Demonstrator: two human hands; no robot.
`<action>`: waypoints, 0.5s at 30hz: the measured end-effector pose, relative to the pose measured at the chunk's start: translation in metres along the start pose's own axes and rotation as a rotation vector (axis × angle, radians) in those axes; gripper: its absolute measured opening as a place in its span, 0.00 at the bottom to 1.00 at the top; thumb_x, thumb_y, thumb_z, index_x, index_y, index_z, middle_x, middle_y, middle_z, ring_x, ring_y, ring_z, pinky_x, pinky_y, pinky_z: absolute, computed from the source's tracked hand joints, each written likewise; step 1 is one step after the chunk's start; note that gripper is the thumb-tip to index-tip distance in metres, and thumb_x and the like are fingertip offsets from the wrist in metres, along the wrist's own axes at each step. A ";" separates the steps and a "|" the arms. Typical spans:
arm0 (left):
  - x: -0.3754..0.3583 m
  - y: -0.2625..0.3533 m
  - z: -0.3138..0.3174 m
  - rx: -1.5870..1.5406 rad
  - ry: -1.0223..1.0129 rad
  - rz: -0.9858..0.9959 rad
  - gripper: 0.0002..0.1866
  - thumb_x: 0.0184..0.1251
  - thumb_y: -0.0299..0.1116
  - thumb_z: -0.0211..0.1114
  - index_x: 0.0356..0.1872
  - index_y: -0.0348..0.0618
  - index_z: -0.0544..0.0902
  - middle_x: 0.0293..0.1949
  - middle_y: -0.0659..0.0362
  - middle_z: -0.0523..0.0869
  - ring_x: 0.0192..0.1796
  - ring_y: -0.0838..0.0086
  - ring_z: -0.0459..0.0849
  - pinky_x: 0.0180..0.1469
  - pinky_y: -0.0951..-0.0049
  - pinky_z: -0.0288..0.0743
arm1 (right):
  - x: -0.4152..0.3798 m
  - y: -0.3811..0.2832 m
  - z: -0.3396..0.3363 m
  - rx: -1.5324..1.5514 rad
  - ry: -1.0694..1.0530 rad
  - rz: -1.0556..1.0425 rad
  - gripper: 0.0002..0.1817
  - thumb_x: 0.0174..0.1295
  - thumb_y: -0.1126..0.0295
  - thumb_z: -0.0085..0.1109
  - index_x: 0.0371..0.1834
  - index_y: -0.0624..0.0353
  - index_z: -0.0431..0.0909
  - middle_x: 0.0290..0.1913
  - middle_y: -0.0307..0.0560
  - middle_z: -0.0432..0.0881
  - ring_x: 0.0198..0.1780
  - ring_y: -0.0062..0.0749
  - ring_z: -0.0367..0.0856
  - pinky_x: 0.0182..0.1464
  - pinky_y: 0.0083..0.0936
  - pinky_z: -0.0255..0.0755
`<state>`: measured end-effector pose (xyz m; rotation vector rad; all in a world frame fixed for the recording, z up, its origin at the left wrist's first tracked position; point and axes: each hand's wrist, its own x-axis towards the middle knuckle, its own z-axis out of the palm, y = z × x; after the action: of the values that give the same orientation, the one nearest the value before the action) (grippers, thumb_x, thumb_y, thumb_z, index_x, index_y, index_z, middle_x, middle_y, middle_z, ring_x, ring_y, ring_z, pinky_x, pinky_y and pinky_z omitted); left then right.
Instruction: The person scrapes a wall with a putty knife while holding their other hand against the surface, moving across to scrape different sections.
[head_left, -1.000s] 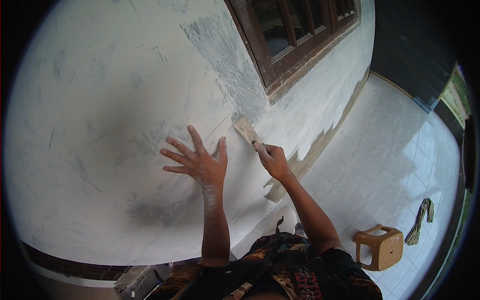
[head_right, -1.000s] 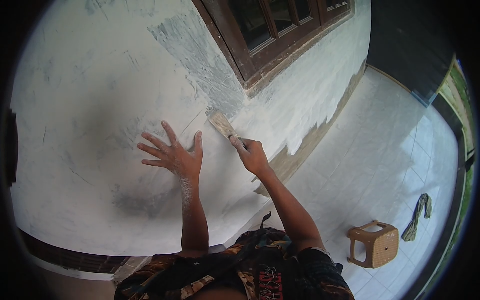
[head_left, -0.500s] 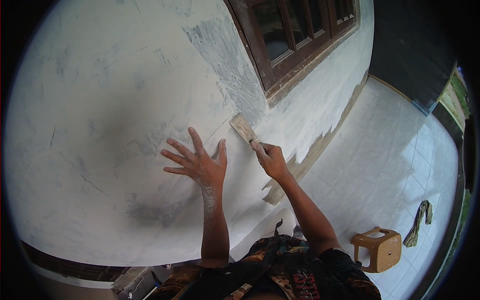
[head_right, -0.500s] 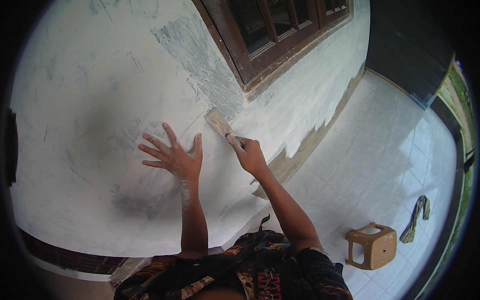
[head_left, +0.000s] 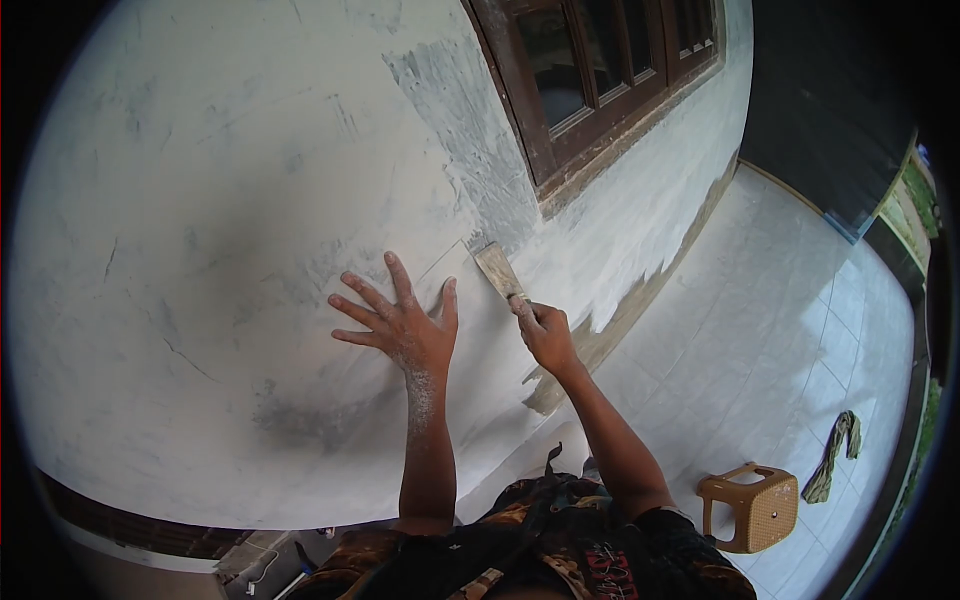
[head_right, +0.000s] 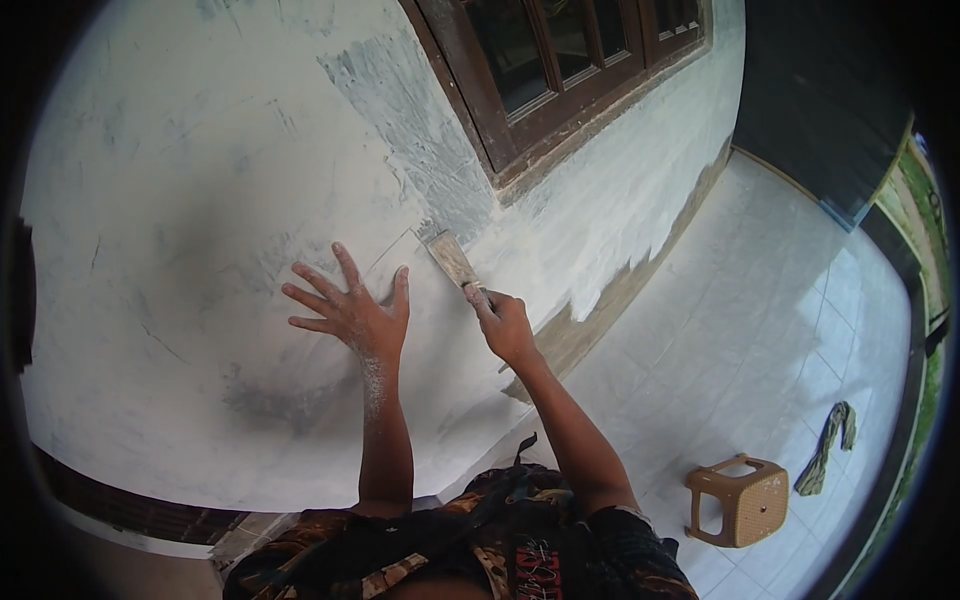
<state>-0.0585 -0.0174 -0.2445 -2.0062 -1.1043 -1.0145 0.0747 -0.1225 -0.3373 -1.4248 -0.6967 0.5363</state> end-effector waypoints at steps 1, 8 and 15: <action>0.000 0.001 0.000 -0.003 0.000 0.003 0.53 0.58 0.70 0.62 0.79 0.56 0.52 0.77 0.33 0.29 0.75 0.26 0.25 0.60 0.10 0.31 | 0.001 -0.003 0.001 -0.004 0.021 -0.036 0.32 0.72 0.48 0.54 0.24 0.72 0.74 0.14 0.46 0.59 0.22 0.25 0.55 0.24 0.32 0.57; 0.001 0.001 0.001 -0.008 -0.018 -0.010 0.53 0.57 0.70 0.63 0.79 0.55 0.53 0.77 0.32 0.30 0.75 0.26 0.24 0.60 0.11 0.29 | 0.008 -0.030 -0.004 -0.084 0.067 -0.189 0.31 0.73 0.49 0.54 0.18 0.64 0.72 0.13 0.34 0.62 0.19 0.16 0.59 0.22 0.25 0.57; 0.000 0.001 0.001 -0.005 -0.015 -0.001 0.53 0.58 0.70 0.62 0.79 0.54 0.54 0.77 0.31 0.32 0.75 0.25 0.24 0.60 0.12 0.27 | 0.006 -0.031 0.002 -0.109 0.093 -0.149 0.31 0.73 0.50 0.54 0.18 0.66 0.71 0.12 0.37 0.62 0.20 0.18 0.59 0.22 0.27 0.58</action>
<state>-0.0575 -0.0173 -0.2453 -2.0205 -1.1113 -1.0056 0.0757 -0.1194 -0.3053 -1.4761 -0.7602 0.3175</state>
